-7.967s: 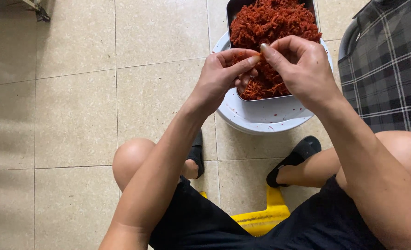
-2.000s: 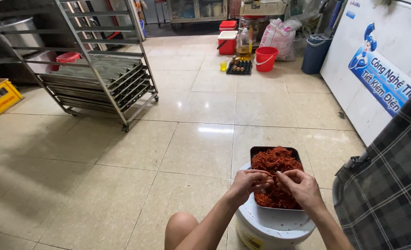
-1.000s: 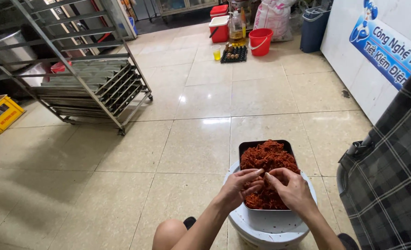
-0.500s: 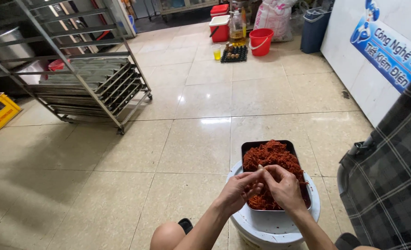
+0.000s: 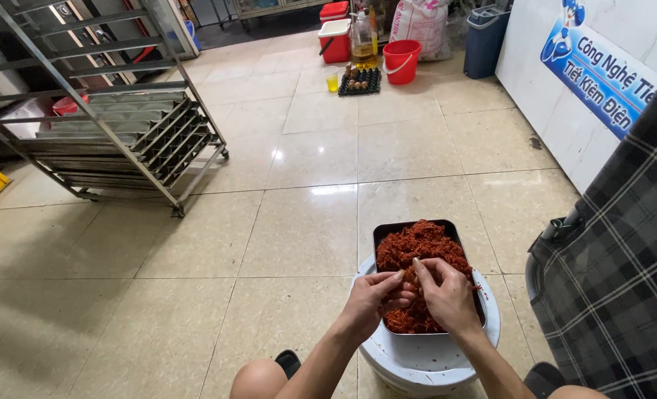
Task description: Manually shredding and fluffing up clumps of meat floss in a metal tray.
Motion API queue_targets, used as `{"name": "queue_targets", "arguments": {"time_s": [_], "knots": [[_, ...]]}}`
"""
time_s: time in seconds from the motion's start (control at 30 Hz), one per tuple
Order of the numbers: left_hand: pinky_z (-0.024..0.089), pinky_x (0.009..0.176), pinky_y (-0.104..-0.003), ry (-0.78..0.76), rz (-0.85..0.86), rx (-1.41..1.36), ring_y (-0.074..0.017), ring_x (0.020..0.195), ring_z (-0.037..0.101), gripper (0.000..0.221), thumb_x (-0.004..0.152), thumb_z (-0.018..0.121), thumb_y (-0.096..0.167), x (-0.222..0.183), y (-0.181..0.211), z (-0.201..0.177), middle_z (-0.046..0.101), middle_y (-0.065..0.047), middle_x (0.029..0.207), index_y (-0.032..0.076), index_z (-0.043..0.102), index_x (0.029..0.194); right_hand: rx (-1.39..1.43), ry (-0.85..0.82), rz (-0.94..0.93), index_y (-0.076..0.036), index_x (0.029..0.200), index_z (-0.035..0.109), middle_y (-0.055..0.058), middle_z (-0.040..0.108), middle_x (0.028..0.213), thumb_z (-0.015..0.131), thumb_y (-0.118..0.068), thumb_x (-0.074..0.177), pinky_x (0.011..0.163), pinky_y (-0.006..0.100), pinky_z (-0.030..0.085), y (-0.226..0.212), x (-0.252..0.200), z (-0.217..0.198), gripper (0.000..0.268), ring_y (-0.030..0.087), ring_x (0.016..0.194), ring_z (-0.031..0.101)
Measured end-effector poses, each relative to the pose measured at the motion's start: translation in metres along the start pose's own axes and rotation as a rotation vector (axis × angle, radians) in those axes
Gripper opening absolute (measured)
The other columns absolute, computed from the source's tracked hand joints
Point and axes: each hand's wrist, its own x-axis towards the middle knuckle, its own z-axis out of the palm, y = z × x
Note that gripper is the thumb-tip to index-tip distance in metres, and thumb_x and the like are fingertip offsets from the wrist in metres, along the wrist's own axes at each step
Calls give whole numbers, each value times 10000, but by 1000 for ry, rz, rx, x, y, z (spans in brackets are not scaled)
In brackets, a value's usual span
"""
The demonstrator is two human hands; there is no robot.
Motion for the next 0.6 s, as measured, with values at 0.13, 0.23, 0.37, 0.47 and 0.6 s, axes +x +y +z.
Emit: {"name": "queue_targets", "arguments": {"time_s": [0.13,0.23,0.37,0.47,0.6], "knots": [[633,748,-273,25,4,37,-149,806,747,267,1021,656,209,5,5,-6,753,-104,915,-37,721,1104,-16,25,24,-28,1089,762,121,784,835,636,-366,980,688,357,578,5,9,-5,377,194,762,730],[611,730,-277,1,67,23,-162,808,737,247,1041,651,170,7,-12,-23,758,-113,929,-43,714,1149,-49,-48,13,-49,1101,777,98,802,883,629,-344,967,737,333,577,8,-2,-1,356,167,813,738],[616,769,-298,-39,75,89,-181,856,744,288,1052,630,165,8,-21,-27,764,-126,968,-72,704,1196,39,-134,-116,-30,1095,773,76,795,902,719,-322,945,714,284,580,-9,-18,-4,332,123,803,734],[625,780,-304,-68,88,156,-185,872,749,304,1058,627,171,4,-17,-22,766,-137,979,-88,706,1196,92,-140,-31,-22,1056,776,62,778,863,709,-322,975,676,267,576,-16,-23,-8,318,110,763,713],[641,782,-314,-82,85,174,-192,874,756,294,1042,630,168,1,-10,-18,768,-146,987,-72,702,1197,143,-111,-78,-17,1007,755,31,737,843,670,-337,1030,631,250,539,-3,-17,-8,332,84,739,655]]}}
